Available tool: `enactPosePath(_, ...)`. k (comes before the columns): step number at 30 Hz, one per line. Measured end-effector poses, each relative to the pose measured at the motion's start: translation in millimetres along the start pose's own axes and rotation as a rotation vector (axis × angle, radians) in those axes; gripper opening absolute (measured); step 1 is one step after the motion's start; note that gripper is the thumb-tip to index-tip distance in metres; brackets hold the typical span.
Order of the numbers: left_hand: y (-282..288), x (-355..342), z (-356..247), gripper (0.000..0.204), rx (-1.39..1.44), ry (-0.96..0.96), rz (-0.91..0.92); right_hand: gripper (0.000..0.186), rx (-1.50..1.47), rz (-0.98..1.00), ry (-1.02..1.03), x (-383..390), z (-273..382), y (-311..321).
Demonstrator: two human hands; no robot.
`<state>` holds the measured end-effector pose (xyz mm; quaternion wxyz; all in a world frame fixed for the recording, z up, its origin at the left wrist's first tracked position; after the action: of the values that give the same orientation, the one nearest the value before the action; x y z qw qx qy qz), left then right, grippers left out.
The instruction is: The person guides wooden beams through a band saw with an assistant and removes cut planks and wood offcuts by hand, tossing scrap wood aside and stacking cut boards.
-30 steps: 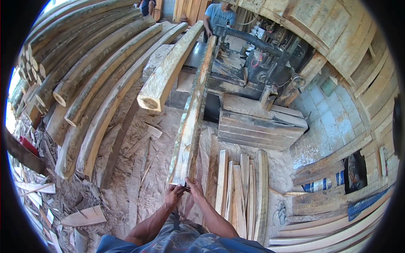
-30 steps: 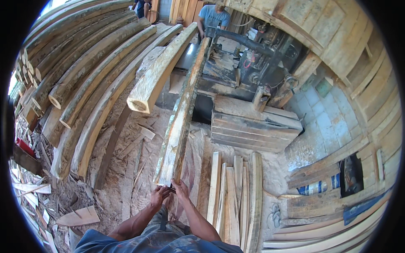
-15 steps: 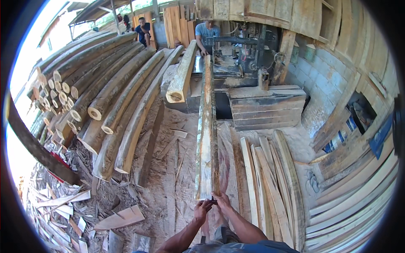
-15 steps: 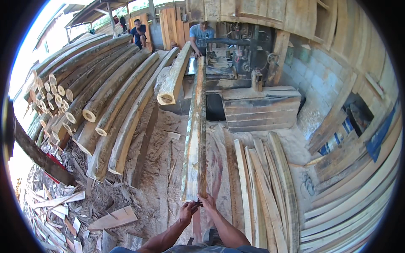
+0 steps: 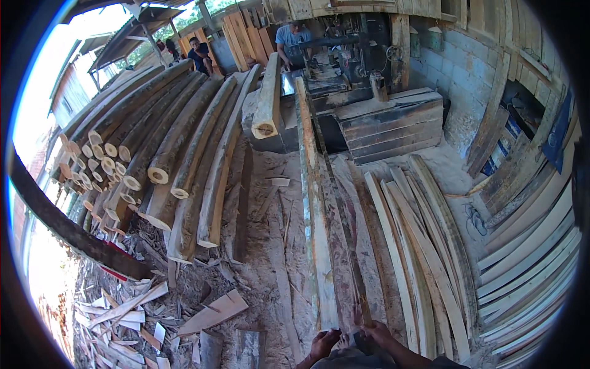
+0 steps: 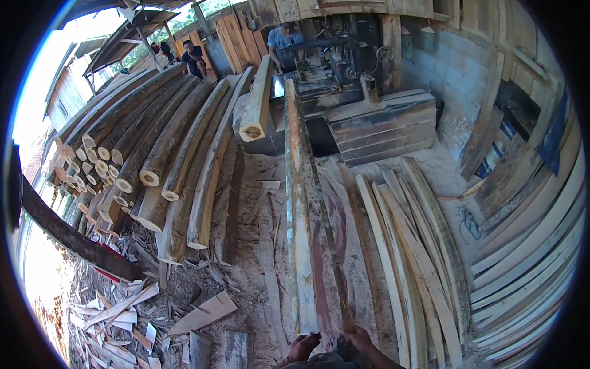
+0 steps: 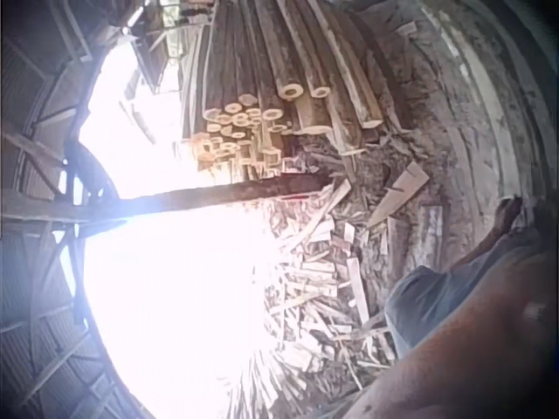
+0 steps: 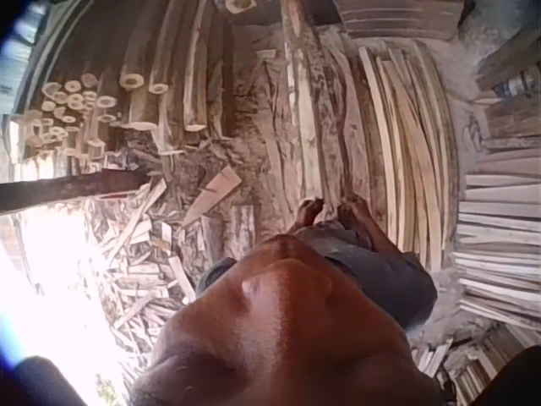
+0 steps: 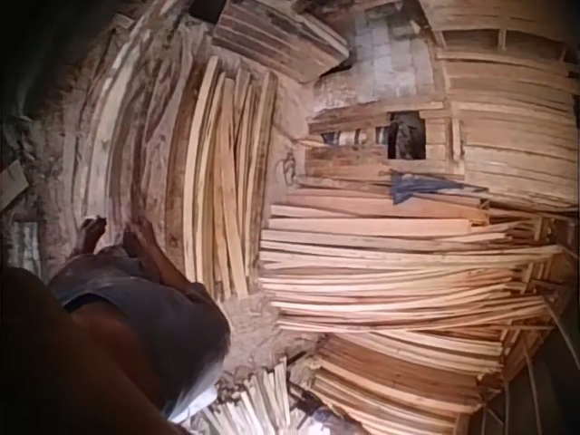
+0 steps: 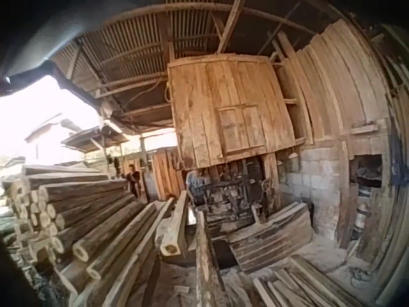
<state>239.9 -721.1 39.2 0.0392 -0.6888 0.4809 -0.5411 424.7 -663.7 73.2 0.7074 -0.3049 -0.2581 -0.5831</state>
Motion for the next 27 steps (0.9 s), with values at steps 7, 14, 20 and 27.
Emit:
enactPosePath(7, -111, -125, -141, 0.018, 0.032, -0.370, 0.041, 0.030, 0.381, -0.381, -0.114, 41, -44, 149)
enactPosePath(14, -241, -354, -357, 0.064, 0.155, -0.622, 0.175, 0.046, 0.586, -0.425, -0.189, 9, -75, 258)
enactPosePath(20, -404, -466, -250, 0.068, -0.344, -0.007, 0.219, 0.046, 0.569, -0.461, -0.234, -91, 125, 259)
enactPosePath(27, -563, -285, -286, 0.021, -0.079, -0.331, 0.597, 0.047, 0.750, -0.368, -0.117, -207, 306, 299)
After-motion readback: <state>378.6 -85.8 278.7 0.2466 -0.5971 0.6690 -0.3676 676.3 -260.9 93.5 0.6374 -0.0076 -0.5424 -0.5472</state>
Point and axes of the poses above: each hand's wrist, its own x-axis away from the middle knuckle, its own y-axis out of the back of the hand, z = x × y, the point moved 9 cm from there along -x, towards the middle knuckle, and after that the axes turned 3 degrees about -z, right-handed, at the moved point
